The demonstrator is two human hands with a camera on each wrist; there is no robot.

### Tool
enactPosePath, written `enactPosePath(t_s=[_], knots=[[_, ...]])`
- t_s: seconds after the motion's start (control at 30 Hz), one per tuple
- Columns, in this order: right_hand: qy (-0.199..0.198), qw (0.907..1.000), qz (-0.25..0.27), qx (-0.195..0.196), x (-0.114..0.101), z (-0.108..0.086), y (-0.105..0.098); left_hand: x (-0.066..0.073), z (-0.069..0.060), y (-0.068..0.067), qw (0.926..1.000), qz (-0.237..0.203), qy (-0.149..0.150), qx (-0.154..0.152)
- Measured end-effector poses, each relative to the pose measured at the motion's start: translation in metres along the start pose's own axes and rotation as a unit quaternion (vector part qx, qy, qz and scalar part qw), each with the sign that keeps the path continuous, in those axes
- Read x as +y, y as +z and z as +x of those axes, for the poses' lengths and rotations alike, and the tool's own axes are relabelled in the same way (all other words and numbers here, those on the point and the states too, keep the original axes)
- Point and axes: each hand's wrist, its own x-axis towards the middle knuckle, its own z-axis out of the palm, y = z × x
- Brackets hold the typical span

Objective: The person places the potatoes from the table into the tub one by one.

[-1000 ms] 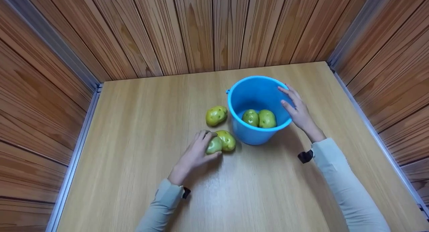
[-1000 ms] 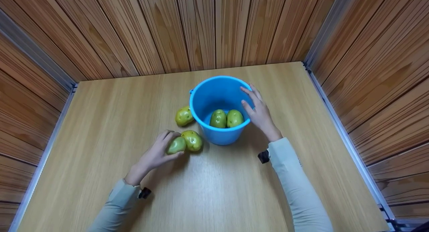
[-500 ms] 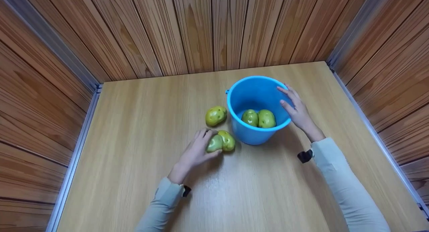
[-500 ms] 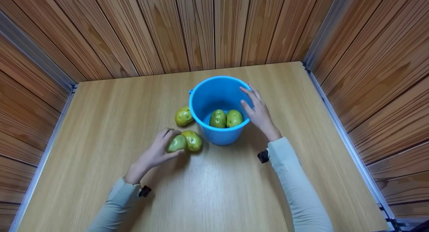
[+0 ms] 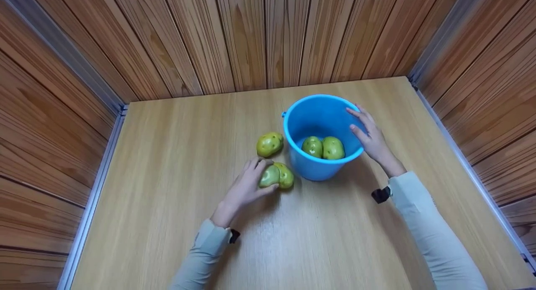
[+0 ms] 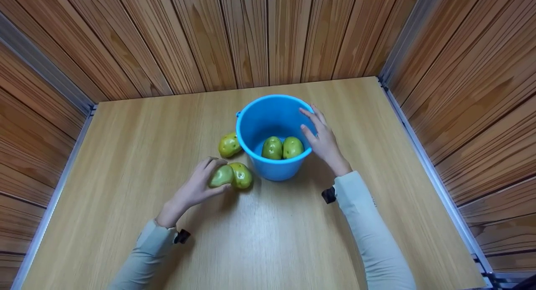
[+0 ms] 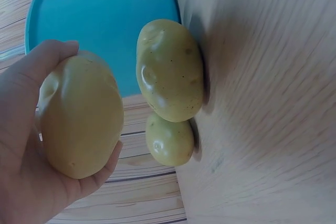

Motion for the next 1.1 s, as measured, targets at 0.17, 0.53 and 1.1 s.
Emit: enactPosePath(t_s=[0.17, 0.53, 1.1], knots=[[-0.001, 1.0000, -0.002, -0.001, 0.000, 0.001, 0.000, 0.001, 0.002, 0.000, 1.0000, -0.002, 0.005, 0.003], [-0.002, 1.0000, -0.005, -0.003, -0.001, 0.001, 0.000, 0.004, 0.006, -0.004, 0.9998, -0.010, 0.017, 0.008], [0.004, 1.0000, 0.005, -0.002, 0.002, 0.001, 0.000, 0.010, 0.010, -0.011, 0.9995, -0.019, 0.021, 0.016]])
